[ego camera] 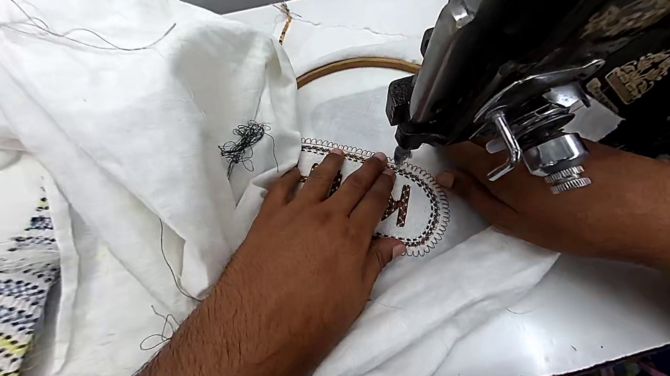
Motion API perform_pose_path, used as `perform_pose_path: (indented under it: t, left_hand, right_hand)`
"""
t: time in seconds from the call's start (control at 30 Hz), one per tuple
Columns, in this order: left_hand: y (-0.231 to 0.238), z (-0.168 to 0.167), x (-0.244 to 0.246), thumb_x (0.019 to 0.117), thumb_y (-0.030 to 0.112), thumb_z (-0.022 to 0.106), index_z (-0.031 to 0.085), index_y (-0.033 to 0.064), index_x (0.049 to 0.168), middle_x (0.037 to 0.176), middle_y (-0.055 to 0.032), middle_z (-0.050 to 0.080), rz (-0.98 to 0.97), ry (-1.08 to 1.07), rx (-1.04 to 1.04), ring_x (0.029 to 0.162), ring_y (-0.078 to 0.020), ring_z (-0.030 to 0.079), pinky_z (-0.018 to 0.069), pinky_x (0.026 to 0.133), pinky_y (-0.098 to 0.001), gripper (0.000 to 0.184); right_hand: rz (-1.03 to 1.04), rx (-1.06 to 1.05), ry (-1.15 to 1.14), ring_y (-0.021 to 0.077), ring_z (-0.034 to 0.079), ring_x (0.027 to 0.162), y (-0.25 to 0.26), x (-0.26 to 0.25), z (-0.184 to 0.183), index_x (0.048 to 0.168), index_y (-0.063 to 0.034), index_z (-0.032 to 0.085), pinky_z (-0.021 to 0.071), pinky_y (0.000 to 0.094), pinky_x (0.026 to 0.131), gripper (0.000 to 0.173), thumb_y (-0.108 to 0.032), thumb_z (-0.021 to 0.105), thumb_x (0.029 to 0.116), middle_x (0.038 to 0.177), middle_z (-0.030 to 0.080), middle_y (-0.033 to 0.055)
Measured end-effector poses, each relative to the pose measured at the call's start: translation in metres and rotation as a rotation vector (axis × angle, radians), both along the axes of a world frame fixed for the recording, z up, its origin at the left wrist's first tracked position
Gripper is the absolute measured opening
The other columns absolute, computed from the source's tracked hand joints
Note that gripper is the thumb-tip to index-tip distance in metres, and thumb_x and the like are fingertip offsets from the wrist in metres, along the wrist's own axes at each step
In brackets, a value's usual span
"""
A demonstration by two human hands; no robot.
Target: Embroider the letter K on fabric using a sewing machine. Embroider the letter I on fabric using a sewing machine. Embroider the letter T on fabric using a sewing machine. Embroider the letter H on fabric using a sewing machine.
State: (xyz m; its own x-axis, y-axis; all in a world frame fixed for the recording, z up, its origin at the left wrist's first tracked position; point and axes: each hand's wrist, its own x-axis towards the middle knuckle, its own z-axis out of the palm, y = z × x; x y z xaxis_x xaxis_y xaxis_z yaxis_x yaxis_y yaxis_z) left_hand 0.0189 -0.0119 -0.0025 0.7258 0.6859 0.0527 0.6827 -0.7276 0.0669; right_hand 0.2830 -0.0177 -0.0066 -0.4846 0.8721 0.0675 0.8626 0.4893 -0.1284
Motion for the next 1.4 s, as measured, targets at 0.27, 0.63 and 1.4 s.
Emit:
perform_pose_path:
  t: [0.27, 0.63, 1.4]
  left_hand:
    - [0.002, 0.002, -0.003, 0.1063, 0.056, 0.027, 0.050, 0.0202, 0.154, 0.161, 0.0009, 0.045, 0.015, 0.020, -0.026, 0.150, -0.0299, 0.040, 0.0361, 0.115, -0.0618, 0.064]
    - [0.006, 0.003, -0.008, 0.1062, 0.056, 0.027, 0.050, 0.0197, 0.154, 0.162, 0.0003, 0.044, 0.024, 0.022, -0.039, 0.150, -0.0306, 0.040, 0.0363, 0.114, -0.0622, 0.064]
    - [0.015, 0.003, -0.017, 0.1061, 0.057, 0.027, 0.048, 0.0197, 0.155, 0.163, 0.0011, 0.043, 0.050, 0.013, -0.045, 0.150, -0.0287, 0.039, 0.0351, 0.116, -0.0613, 0.065]
  right_hand:
    - [-0.008, -0.002, 0.024, 0.0351, 0.051, 0.139, 0.003, -0.003, -0.004, 0.131, -0.0106, 0.067, 0.0362, 0.0619, 0.116, 0.050, -0.038, 0.033, 0.1083, 0.135, 0.066, 0.0119]
    - [-0.030, 0.023, 0.104, 0.0334, 0.056, 0.136, 0.007, -0.008, -0.014, 0.129, -0.0085, 0.068, 0.0321, 0.0613, 0.120, 0.048, -0.039, 0.036, 0.1095, 0.133, 0.067, 0.0128]
    - [-0.042, 0.080, 0.230, 0.0217, 0.065, 0.112, 0.029, -0.012, -0.037, 0.104, -0.0119, 0.073, 0.0434, 0.0503, 0.108, 0.046, -0.041, 0.038, 0.1087, 0.103, 0.072, 0.0071]
